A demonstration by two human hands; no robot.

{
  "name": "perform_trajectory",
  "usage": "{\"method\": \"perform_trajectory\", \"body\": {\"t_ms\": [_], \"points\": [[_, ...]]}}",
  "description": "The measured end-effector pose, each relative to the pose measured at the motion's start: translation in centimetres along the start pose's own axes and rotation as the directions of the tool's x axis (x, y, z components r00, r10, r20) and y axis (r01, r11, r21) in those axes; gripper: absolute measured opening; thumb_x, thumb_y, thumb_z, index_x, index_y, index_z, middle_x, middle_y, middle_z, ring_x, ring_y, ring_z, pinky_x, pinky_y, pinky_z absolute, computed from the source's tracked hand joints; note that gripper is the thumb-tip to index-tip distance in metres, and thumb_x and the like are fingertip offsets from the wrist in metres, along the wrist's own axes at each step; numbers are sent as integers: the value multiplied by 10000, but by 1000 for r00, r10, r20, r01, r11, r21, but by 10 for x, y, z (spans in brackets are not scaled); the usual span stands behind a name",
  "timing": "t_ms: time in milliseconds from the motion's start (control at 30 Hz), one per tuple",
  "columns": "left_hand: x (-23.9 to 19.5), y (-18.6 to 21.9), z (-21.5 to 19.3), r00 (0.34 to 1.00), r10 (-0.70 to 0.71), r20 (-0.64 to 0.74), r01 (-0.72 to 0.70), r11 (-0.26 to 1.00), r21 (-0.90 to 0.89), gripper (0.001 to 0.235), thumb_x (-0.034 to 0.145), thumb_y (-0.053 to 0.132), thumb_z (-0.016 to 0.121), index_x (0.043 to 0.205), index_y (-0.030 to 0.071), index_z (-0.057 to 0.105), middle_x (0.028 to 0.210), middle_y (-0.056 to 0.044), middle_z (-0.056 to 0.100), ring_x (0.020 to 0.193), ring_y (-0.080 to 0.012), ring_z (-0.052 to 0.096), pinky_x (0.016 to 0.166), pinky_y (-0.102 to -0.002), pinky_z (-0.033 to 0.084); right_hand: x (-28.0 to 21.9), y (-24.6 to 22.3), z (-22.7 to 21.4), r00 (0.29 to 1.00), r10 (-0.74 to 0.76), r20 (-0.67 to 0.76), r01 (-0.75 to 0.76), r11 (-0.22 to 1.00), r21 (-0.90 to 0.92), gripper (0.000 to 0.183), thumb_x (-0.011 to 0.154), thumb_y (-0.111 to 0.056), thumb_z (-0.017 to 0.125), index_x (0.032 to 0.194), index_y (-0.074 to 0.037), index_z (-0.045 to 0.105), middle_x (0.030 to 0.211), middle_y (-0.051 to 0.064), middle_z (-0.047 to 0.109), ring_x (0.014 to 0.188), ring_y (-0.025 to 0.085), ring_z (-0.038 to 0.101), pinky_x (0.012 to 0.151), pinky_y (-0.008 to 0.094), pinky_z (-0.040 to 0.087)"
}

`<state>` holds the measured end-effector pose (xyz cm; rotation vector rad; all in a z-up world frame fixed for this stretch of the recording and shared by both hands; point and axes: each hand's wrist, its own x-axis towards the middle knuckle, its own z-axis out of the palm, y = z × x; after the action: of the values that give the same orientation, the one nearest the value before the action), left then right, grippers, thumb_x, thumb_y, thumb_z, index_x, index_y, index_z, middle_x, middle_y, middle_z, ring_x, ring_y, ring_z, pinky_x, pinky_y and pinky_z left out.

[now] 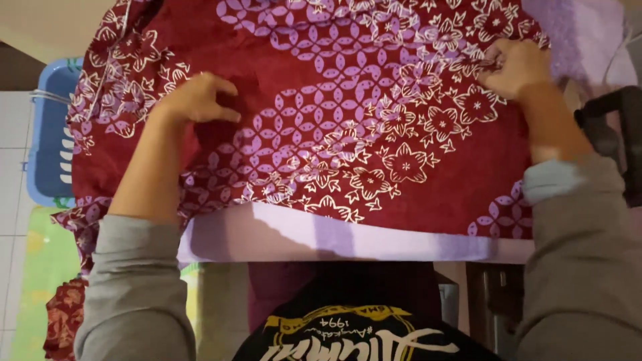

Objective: The person is ironing a red patterned piece of clothing on a cloth-covered table.

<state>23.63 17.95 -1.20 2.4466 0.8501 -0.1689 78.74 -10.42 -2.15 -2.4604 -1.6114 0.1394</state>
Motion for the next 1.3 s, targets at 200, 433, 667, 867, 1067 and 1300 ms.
{"method": "perform_trajectory", "body": {"t_ms": [200,433,667,867,1067,1300], "points": [[1,-14,-3,931,172,-321,-209,974,-83,274,833,116,838,1068,48,712,1036,-73,721,912,-234,642,841,-377,467,39,91,40,903,-239,-358,170,962,-215,126,873,-246,787,983,-184,777,939,-10,737,803,214,675,701,389,503],[23,-2,51,789,88,-608,220,884,414,455,679,54,715,1124,142,697,984,-104,686,918,-390,643,792,-635,437,24,56,50,949,-100,-298,-77,845,-530,396,659,-244,739,1042,-151,776,1179,150,608,1012,332,588,825,479,329],[-23,178,127,579,772,-263,-678,635,372,519,950,180,562,1462,99,530,1582,-185,430,1483,-407,382,1157,-689,210,-142,-141,-29,751,-411,-516,334,911,-241,433,770,-254,808,1055,9,614,1026,214,613,928,412,562,760,516,411],[-37,222,181,526,850,39,-812,488,321,822,985,707,408,1588,151,345,1696,-101,274,1573,-293,199,1265,-548,74,-256,-82,44,905,-384,-181,403,912,82,789,956,-501,625,1589,-116,354,1664,196,275,1508,438,252,1208,587,180],[-12,281,199,438,897,51,-882,418,219,906,973,724,398,1591,67,317,1683,-158,283,1568,-336,216,1268,-543,83,-261,25,-41,740,-331,-585,-29,854,-520,246,1024,-276,686,1207,-125,750,1030,68,665,906,272,649,802,383,522],[41,388,261,411,910,62,-872,372,318,934,937,773,363,1610,128,315,1689,-155,246,1578,-343,173,1268,-561,77,-163,75,-63,906,317,-279,-421,720,-551,667,1075,-652,544,1195,-5,655,1170,240,652,981,444,632,706,513,501]]}}
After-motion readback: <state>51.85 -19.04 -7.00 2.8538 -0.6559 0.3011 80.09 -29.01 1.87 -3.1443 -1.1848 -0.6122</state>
